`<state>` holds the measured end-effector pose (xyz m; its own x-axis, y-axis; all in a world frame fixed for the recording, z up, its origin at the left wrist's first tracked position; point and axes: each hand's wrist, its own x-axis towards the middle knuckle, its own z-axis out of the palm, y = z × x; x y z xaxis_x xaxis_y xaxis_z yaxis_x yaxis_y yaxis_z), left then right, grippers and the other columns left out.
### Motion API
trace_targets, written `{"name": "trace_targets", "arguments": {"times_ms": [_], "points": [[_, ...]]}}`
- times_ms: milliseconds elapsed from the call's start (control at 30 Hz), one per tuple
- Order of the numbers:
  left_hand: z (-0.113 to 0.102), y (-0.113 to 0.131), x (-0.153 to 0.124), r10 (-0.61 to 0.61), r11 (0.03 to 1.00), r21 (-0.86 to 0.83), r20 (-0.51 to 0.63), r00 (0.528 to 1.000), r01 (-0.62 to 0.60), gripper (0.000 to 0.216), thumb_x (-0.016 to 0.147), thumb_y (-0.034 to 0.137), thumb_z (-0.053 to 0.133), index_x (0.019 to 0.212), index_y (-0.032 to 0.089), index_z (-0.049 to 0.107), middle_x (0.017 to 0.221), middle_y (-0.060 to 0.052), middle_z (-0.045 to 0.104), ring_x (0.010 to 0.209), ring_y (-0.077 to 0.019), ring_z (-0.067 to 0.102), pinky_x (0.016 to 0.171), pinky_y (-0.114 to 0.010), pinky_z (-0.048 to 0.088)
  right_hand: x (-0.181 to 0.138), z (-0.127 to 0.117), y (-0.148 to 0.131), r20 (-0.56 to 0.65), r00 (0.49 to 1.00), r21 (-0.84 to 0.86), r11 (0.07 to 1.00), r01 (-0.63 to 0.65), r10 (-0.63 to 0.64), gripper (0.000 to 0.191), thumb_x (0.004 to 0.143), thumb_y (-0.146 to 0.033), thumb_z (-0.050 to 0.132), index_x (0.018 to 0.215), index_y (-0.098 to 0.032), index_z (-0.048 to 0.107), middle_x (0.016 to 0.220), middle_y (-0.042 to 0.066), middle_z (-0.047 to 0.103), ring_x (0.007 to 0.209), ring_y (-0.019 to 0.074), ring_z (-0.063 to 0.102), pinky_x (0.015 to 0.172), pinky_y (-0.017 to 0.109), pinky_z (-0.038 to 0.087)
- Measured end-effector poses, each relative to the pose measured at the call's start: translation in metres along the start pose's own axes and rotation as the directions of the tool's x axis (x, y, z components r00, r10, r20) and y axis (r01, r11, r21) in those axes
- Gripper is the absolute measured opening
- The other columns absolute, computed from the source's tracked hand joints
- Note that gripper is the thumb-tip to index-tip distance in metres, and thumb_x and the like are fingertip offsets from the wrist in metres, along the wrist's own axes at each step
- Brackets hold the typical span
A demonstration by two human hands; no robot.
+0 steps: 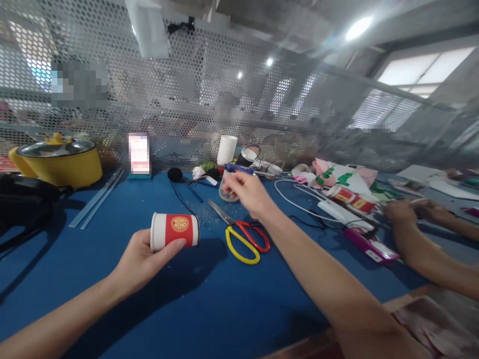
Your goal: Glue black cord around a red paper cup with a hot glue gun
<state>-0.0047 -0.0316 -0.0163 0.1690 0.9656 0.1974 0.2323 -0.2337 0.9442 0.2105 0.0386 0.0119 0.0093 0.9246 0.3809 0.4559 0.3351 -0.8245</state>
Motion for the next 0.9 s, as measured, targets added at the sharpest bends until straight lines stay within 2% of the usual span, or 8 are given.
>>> {"name": "trace_targets", "arguments": {"times_ms": [67,100,200,300,467,667,800,900], "points": [[0.0,-0.001,0.002,-0.106,0.989,-0.107,-0.024,0.994,0.103,0.013,0.058,0.028,0.069,0.058,0.016,0.064,0.05,0.002,0.06,0.045,-0.0107,0.05,0.043,-0.019,0.04,0.023,-0.022,0.006,-0.249,0.961,-0.264,0.963,0.05,-0.119,0.019,0.075,-0.033,0.048,0.068,-0.016,0.052,0.073,0.006,0.059,0.071,0.0175,0.055,0.067,0.03,0.04],[0.0,-0.002,0.004,-0.154,0.974,-0.174,-0.026,0.988,0.147,0.014,0.058,0.028,0.069,0.062,0.016,0.066,0.054,0.001,0.064,0.049,-0.0117,0.053,0.047,-0.02,0.042,0.033,-0.032,0.01,-0.324,0.936,-0.383,0.924,0.002,-0.136,0.013,0.07,-0.029,0.054,0.069,-0.016,0.053,0.08,0.009,0.06,0.082,0.0214,0.054,0.073,0.033,0.039],[0.0,-0.003,0.007,-0.242,0.899,-0.372,0.014,0.97,0.23,0.016,0.06,0.029,0.07,0.068,0.016,0.067,0.065,-0.001,0.069,0.059,-0.013,0.06,0.058,-0.021,0.047,0.055,-0.054,0.023,-0.289,0.951,-0.442,0.866,-0.233,0.108,0.021,0.061,-0.029,0.064,0.053,-0.017,0.049,0.07,0.013,0.061,0.088,0.0304,0.054,0.072,0.036,0.04],[0.0,-0.003,0.008,-0.272,0.84,-0.47,0.065,0.96,0.27,0.015,0.062,0.028,0.07,0.069,0.015,0.068,0.067,-0.002,0.07,0.06,-0.0123,0.061,0.06,-0.02,0.047,0.061,-0.058,0.037,-0.183,0.943,-0.365,0.871,-0.329,0.279,0.032,0.06,-0.032,0.067,0.043,-0.018,0.044,0.045,0.009,0.055,0.063,0.0264,0.06,0.053,0.031,0.043],[0.0,0.003,0.009,-0.309,0.803,-0.505,0.098,0.946,0.315,0.015,0.063,0.026,0.069,0.07,0.013,0.068,0.067,-0.003,0.071,0.06,-0.0123,0.062,0.061,-0.019,0.048,0.051,-0.045,0.056,-0.095,0.913,-0.174,0.897,-0.408,0.397,0.03,0.073,-0.03,0.056,0.047,-0.016,0.048,0.038,0.004,0.053,0.033,0.0127,0.048,0.032,0.022,0.034],[-0.003,0.007,0.013,-0.377,0.745,-0.517,0.195,0.905,0.422,0.011,0.059,0.015,0.072,0.069,0.013,0.068,0.066,-0.005,0.071,0.06,-0.0133,0.064,0.059,-0.018,0.049,0.04,-0.031,0.06,-0.21,0.924,0.053,0.947,-0.317,0.321,0.026,0.074,-0.031,0.051,0.053,-0.016,0.048,0.04,-0.001,0.05,0.031,0.0093,0.044,0.03,0.019,0.029],[-0.004,0.007,0.015,-0.388,0.734,-0.539,0.165,0.907,0.413,0.008,0.059,0.014,0.071,0.067,0.012,0.068,0.066,-0.006,0.071,0.061,-0.0136,0.064,0.06,-0.018,0.05,0.027,-0.028,0.041,-0.251,0.94,0.179,0.965,-0.191,0.232,0.017,0.071,-0.029,0.053,0.062,-0.016,0.051,0.046,-0.004,0.05,0.038,0.0075,0.046,0.04,0.02,0.039],[-0.005,0.007,0.015,-0.403,0.743,-0.529,0.134,0.905,0.409,0.007,0.063,0.016,0.069,0.068,0.011,0.068,0.067,-0.006,0.071,0.06,-0.013,0.064,0.059,-0.018,0.049,0.002,-0.026,0.018,-0.159,0.975,0.269,0.957,-0.11,0.157,0.012,0.064,-0.024,0.058,0.071,-0.015,0.054,0.055,-0.003,0.057,0.049,0.0095,0.053,0.049,0.021,0.045]]}}
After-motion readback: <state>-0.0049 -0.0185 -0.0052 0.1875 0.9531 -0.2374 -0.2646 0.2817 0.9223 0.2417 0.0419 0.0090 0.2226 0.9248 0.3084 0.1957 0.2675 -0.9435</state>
